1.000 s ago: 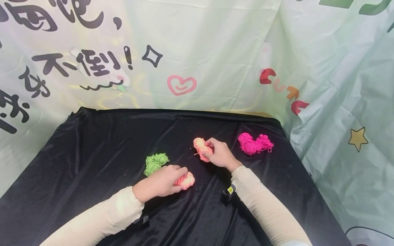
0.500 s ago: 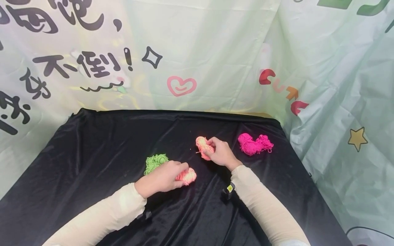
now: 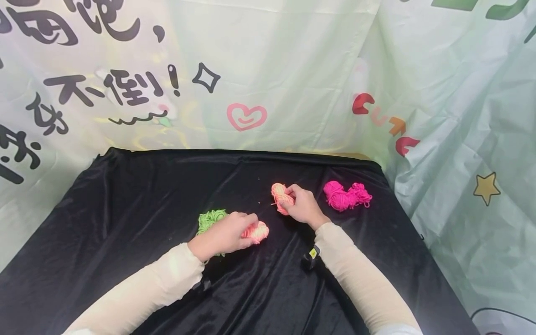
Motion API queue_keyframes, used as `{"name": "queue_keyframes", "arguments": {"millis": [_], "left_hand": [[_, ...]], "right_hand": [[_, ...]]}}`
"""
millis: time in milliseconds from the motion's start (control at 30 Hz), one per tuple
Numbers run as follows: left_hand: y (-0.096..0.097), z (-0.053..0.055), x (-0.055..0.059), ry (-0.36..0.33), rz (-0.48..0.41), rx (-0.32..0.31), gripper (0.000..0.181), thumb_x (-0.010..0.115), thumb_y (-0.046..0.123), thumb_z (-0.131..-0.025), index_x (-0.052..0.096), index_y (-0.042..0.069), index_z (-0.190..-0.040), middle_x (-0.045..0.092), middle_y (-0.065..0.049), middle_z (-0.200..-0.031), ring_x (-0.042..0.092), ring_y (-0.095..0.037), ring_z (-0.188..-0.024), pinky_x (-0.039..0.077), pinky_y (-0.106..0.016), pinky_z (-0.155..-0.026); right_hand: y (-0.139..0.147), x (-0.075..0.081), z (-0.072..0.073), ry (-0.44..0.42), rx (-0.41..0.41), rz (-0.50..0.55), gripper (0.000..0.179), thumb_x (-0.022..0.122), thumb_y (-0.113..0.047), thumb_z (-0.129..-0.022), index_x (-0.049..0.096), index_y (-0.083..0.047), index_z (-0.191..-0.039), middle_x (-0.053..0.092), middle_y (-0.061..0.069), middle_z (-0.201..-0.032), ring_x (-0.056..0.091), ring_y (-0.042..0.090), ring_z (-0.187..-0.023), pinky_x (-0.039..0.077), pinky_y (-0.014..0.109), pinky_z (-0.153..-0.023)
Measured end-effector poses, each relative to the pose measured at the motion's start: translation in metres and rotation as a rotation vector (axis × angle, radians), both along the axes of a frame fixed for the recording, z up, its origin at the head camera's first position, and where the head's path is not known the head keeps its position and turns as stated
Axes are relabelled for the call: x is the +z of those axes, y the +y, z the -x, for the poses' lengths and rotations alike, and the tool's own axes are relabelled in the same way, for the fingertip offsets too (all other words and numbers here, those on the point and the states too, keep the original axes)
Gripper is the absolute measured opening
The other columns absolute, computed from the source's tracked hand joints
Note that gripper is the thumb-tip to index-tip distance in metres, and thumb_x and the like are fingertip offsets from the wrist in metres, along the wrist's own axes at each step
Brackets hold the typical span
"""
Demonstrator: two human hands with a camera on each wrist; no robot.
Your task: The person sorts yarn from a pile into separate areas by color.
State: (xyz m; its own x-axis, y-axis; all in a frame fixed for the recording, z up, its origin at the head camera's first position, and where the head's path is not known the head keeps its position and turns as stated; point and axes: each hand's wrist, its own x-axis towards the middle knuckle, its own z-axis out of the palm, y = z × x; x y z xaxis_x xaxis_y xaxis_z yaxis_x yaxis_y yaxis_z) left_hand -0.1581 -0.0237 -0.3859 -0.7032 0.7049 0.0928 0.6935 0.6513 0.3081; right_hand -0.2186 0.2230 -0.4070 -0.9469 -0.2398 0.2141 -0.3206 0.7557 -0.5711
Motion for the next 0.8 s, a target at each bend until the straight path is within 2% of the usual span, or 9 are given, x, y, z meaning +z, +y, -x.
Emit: {"name": "queue_keyframes", "arguments": {"millis": [433,800], "left_hand": [[0.004,0.010,0.004,-0.002,-0.029,0.029,0.028,0.077,0.023,-0.083,0.053,0.014,-0.095,0.050,0.001,-0.076,0.051,-0.017,-0.068,0.045,-0.029,-0.060],[0.003,0.017,0.007,-0.044,-0.044,0.064,0.030,0.078,0.023,-0.083,0.055,0.013,-0.098,0.054,-0.001,-0.080,0.054,-0.019,-0.072,0.048,-0.031,-0.066]], "right_hand": [[0.006,0.001,0.007,-0.004,-0.057,-0.027,0.033,0.075,-0.020,-0.085,0.060,-0.001,-0.107,0.068,0.011,-0.090,0.060,0.023,-0.078,0.047,0.038,-0.072],[0.012,0.001,0.011,-0.016,-0.081,-0.041,0.033,0.073,-0.023,-0.086,0.059,-0.001,-0.106,0.067,0.012,-0.089,0.059,0.025,-0.076,0.047,0.038,-0.070]]}}
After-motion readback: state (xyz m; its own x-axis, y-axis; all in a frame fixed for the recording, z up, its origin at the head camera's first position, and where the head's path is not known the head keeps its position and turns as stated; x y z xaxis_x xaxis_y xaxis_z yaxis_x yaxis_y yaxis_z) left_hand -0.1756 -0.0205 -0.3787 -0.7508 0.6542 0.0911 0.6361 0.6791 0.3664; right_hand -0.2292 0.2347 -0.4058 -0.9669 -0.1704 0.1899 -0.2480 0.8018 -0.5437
